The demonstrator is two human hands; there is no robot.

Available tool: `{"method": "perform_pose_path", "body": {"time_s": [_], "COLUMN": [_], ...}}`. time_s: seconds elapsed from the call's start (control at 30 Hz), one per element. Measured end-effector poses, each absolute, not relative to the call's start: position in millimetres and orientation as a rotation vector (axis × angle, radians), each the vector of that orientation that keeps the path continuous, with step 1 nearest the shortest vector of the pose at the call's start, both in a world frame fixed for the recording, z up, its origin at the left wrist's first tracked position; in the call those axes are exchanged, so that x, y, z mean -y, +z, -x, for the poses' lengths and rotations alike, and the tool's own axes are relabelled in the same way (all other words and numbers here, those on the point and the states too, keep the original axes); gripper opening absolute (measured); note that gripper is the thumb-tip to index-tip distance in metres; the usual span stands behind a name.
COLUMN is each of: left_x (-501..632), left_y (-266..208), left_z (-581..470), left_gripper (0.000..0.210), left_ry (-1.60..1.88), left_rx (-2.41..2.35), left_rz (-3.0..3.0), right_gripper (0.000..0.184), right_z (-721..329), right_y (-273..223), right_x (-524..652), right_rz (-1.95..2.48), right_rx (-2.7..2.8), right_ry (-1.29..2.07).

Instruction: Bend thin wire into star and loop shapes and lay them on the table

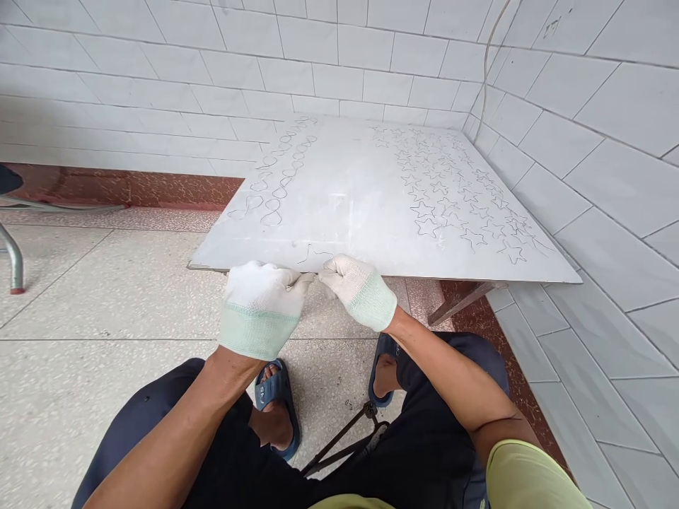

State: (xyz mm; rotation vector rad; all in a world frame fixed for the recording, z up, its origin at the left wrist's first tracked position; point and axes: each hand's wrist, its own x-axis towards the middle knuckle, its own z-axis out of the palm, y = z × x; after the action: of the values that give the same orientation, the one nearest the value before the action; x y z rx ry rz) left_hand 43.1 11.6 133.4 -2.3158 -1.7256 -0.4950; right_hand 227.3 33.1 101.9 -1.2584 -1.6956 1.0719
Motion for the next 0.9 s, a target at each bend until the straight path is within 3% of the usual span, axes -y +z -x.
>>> {"method": "perform_pose_path", "body": {"time_s": [0.9], "left_x": [-13], "left_y": [116], "left_z": [-50], "left_gripper": [0.055], "left_ry": [-0.528], "left_rx": [1.744], "left_rz": [2.272], "right_gripper": [0.033], "right_z": [-212], "right_y": [91], "right_x": [-27], "right_rz": [1.298], "right_rx": [1.584], "right_ry": [1.053]}}
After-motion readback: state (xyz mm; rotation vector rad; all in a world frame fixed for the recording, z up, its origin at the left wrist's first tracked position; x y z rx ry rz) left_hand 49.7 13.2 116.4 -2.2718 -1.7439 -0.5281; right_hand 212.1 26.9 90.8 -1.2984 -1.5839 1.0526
